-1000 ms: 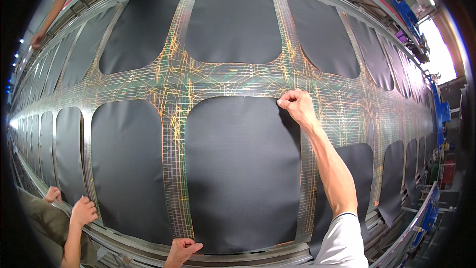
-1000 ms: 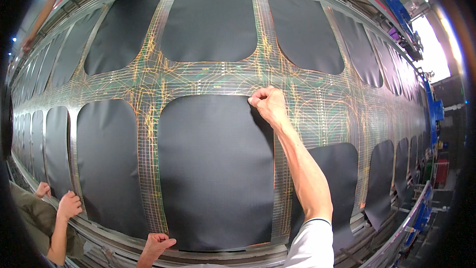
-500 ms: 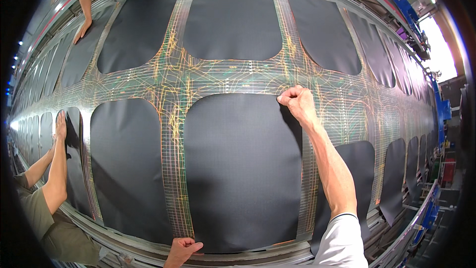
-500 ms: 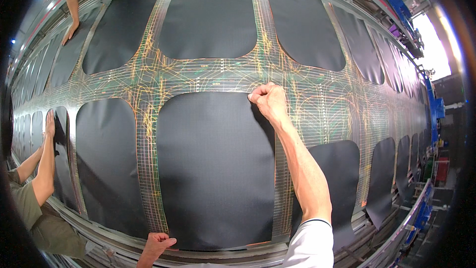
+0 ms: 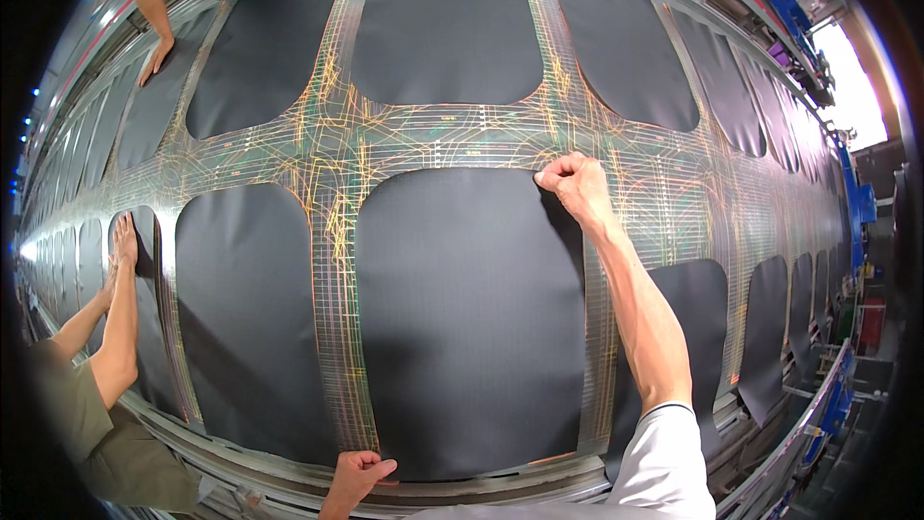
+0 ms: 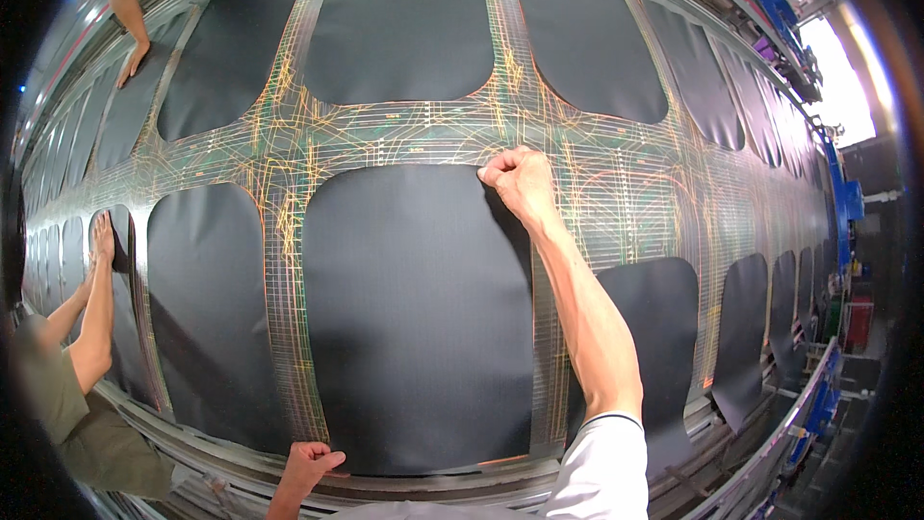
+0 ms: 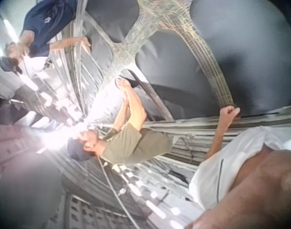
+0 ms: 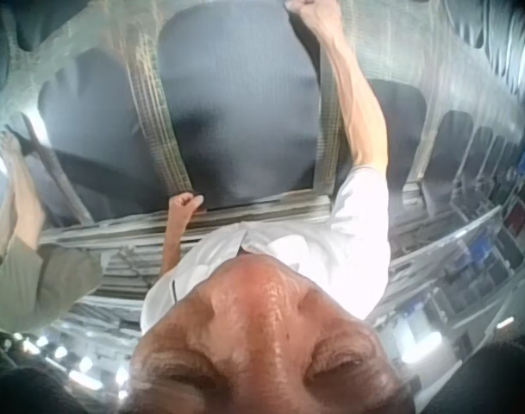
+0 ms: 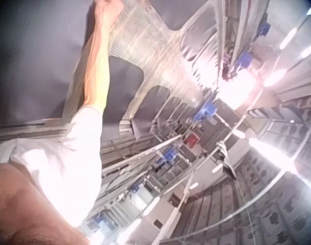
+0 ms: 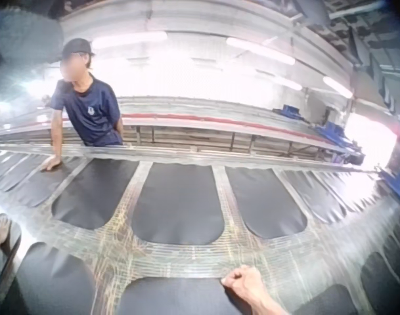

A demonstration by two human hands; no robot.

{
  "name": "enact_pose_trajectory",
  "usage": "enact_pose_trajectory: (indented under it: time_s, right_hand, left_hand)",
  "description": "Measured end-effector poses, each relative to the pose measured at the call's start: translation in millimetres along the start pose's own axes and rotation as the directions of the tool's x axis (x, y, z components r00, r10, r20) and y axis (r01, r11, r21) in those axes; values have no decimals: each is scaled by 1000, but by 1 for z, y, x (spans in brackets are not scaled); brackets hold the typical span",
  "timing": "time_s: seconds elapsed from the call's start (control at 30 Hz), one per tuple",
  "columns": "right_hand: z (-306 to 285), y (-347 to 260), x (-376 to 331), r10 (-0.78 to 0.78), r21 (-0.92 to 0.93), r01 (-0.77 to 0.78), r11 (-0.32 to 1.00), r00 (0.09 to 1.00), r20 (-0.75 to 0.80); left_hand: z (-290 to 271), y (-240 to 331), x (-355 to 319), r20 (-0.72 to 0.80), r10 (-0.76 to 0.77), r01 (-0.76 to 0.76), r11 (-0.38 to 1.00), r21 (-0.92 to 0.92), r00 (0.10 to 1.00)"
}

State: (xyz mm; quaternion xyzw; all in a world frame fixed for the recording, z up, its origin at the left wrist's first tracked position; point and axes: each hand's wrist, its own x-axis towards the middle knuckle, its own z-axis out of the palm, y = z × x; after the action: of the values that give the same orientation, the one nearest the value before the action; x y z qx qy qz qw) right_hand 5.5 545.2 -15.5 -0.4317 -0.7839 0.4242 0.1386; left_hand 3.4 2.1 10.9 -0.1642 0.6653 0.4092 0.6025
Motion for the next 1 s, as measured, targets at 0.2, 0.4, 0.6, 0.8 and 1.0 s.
enact_pose_trajectory:
  time_s: [0.2,0.4,0.6,0.8,1.0]
  right_hand:
    - [-33,17,-15,65,294,-46,955,996,-54]
    - [-93,41,-131,197,364,-121,923,963,-181]
    - [-77,63,-338,407,216,-380,899,909,-95]
    - [-46,56,-406,406,97,-395,914,882,-239]
    - [-58,71,-308,145,159,-100,982,941,-307]
  left_hand:
    - [6,4,3,35,131,-135,982,132,991]
    - [9,-10,6,44,172,-172,985,5,984]
    - [5,-15,8,68,201,-201,980,-4,977]
    - [5,-13,7,92,218,-219,976,7,972]
    - [3,-13,6,95,243,-242,970,-17,965]
